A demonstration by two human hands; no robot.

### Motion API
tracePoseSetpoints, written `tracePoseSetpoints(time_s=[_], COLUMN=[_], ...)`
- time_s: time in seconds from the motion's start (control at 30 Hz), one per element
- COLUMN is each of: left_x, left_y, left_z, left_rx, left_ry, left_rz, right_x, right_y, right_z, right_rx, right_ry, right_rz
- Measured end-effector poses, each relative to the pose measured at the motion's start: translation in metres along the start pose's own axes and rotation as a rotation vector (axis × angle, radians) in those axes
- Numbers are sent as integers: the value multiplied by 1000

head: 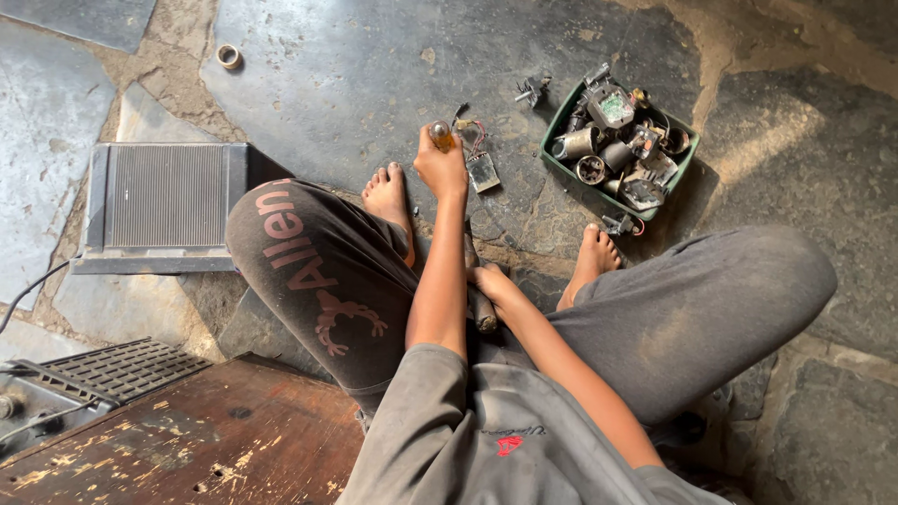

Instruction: The person sits on the floor holding a small metal component in one hand and a hammer in the other, repeatedly striking the component to break or dismantle it. They occasionally reposition the part and reach toward a crate of scrap motor parts beside them.

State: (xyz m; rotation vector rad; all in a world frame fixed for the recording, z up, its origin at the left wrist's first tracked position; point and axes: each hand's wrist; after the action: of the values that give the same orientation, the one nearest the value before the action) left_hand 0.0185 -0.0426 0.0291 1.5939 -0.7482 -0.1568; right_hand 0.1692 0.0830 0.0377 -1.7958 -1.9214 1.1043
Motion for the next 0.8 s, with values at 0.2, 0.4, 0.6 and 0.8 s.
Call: tracePoseSetpoints(time_s=[0.2,0.4,0.6,0.8], left_x=[-4,-4,0,2], left_y=[-7,-14,-3,-4], left_z=[-4,-5,-3,-2], left_rx=[-55,-95,-22,6], left_ry=[5,-39,19,1], left_rz=[-57,-66,131,120], right_x=[1,1,0,0], right_y=[2,5,4,5], right_z=[1,0,0,-3], right_rx=[59,13,62,18], right_ry=[-13,23,-30,-27], right_rz=[-93,-67,-64,-27])
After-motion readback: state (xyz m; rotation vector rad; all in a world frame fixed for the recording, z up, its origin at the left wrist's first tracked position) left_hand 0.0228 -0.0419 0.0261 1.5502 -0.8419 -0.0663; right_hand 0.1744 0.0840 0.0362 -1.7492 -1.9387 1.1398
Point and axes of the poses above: each hand's wrist, its own z-axis towards the middle knuckle, its own x-axis out of the back of the hand, y = z × x, and after that the axes turned 12 degrees about x, right-handed
